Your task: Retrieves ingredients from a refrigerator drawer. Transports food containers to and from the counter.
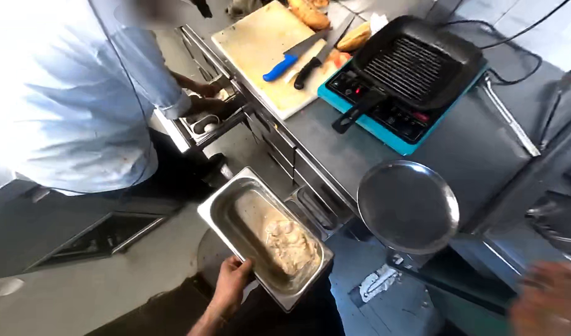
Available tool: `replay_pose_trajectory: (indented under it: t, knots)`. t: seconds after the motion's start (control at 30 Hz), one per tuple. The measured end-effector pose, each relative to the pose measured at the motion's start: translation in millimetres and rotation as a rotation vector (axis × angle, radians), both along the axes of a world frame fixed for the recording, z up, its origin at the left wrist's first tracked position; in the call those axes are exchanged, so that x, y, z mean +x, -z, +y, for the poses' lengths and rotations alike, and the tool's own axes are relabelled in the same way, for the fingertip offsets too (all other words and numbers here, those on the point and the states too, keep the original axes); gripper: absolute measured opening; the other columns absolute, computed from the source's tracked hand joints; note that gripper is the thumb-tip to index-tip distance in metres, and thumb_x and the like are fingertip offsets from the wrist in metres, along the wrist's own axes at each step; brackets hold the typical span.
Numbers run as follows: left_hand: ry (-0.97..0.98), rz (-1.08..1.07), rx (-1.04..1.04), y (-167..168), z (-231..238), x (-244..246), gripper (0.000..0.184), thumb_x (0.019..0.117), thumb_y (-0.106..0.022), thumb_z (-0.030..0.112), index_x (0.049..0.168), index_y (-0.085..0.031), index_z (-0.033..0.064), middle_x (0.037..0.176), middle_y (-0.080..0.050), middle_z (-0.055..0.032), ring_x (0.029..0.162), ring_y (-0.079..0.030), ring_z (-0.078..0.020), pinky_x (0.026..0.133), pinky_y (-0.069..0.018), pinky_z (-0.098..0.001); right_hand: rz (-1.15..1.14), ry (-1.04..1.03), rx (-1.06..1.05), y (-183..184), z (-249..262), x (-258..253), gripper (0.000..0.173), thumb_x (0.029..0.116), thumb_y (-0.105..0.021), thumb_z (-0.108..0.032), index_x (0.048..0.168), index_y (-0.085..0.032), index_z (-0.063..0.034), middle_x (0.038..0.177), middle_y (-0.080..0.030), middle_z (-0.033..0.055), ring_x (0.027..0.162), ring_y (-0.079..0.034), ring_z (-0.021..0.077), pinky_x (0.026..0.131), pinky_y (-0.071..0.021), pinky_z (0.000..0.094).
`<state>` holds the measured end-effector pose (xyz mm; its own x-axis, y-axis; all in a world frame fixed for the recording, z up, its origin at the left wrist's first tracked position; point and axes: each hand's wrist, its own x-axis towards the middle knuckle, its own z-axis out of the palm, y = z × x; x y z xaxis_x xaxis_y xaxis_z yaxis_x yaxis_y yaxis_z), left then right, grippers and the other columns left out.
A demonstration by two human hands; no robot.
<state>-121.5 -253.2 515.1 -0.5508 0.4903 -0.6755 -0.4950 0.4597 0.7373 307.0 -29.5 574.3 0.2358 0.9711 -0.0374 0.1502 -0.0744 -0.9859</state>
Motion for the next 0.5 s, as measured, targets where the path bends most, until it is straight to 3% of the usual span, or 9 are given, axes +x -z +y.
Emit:
replay_pose_trajectory:
  t: [0.03,0.07,0.1,0.13,0.2,0.27,0.33,0.4,0.5]
  knots:
    - [-0.011,-0.005,0.013,-1,0,2,0.006,0.0975,-0.057,-0.002,0.094,-0.061,-0.0059,0.077,-0.072,-0.0145,0.066,-0.072,-0.0226,0.064,-0.0642,-0.0382,-0.099,-0.192,-0.048,4,-19,-49,0.015,0.1022,-0.053,-0.006,0.116,-0.058,-0.0031,0.095,-0.071,-0.0047,0.082,-0.07,0.0064,0.075,-0.0613,0.0268]
    - [-0.013,-0.009,0.027,-2,0,4,0.007,0.0976,-0.059,-0.002,0.094,-0.061,-0.0068,0.078,-0.072,-0.0156,0.067,-0.073,-0.0238,0.065,-0.0647,-0.0392,-0.225,-0.413,-0.133,4,-37,-104,0.018,0.0971,-0.061,-0.004,0.114,-0.064,0.0028,0.096,-0.075,0.0049,0.083,-0.074,0.0144,0.077,-0.064,0.0337]
    - [-0.005,-0.008,0.034,-4,1,5,0.007,0.0976,-0.06,-0.002,0.094,-0.061,-0.0069,0.079,-0.072,-0.0161,0.068,-0.073,-0.0244,0.066,-0.0648,-0.0397,-0.404,-0.653,-0.237,4,-53,-157,0.021,0.0966,-0.066,-0.008,0.115,-0.07,0.0021,0.102,-0.076,0.0098,0.09,-0.075,0.0189,0.085,-0.0635,0.0377]
    - [0.005,-0.003,0.035,-5,1,7,0.007,0.0971,-0.061,-0.001,0.093,-0.061,-0.0065,0.078,-0.071,-0.0161,0.068,-0.073,-0.0246,0.066,-0.0646,-0.0397,-0.613,-0.864,-0.321,6,-65,-203,0.028,0.0983,-0.065,-0.013,0.124,-0.07,-0.0012,0.112,-0.075,0.0127,0.102,-0.073,0.0227,0.095,-0.0595,0.0408]
    - [0.023,0.004,0.035,-7,3,8,0.008,0.0961,-0.063,0.001,0.091,-0.062,-0.0053,0.077,-0.071,-0.0151,0.068,-0.072,-0.0235,0.066,-0.0643,-0.0386,-0.967,-1.116,-0.443,14,-77,-269,0.048,0.1,-0.062,-0.018,0.145,-0.054,-0.0011,0.132,-0.064,0.0218,0.121,-0.063,0.0358,0.106,-0.0497,0.0508]
    - [0.015,-0.002,0.047,-11,4,9,0.008,0.0955,-0.063,0.001,0.089,-0.062,-0.0042,0.076,-0.071,-0.014,0.067,-0.072,-0.0221,0.065,-0.0642,-0.0374,-1.17,-1.148,-0.452,28,-84,-301,0.06,0.0991,-0.063,-0.018,0.153,-0.041,-0.0024,0.136,-0.059,0.0266,0.124,-0.06,0.0431,0.104,-0.0488,0.0565]
    - [0.019,-0.009,0.058,-13,3,9,0.008,0.0949,-0.064,0.003,0.09,-0.063,-0.0035,0.077,-0.071,-0.0135,0.067,-0.072,-0.0219,0.064,-0.0642,-0.0376,-1.26,-1.08,-0.384,40,-91,-314,0.068,0.095,-0.064,-0.013,0.158,-0.038,-0.0122,0.136,-0.059,0.0264,0.124,-0.058,0.0444,0.102,-0.0481,0.0588]
    - [0.05,0.003,0.041,-13,2,6,0.009,0.0934,-0.066,0.008,0.09,-0.065,-0.0011,0.077,-0.071,-0.0116,0.067,-0.072,-0.0207,0.064,-0.0632,-0.0372,-1.236,-1.043,-0.37,44,-95,-318,0.065,0.0925,-0.064,-0.011,0.154,-0.045,-0.0188,0.137,-0.058,0.0225,0.126,-0.058,0.041,0.104,-0.0472,0.0576]
    - [0.119,0.019,0.013,-15,0,1,0.011,0.0925,-0.068,0.013,0.09,-0.066,0.0024,0.076,-0.069,-0.0082,0.067,-0.07,-0.0187,0.065,-0.0608,-0.0373,-1.006,-1.014,-0.332,40,-91,-309,0.04,0.0883,-0.069,-0.012,0.128,-0.069,-0.017,0.127,-0.067,0.0136,0.121,-0.062,0.0314,0.105,-0.0491,0.0515]
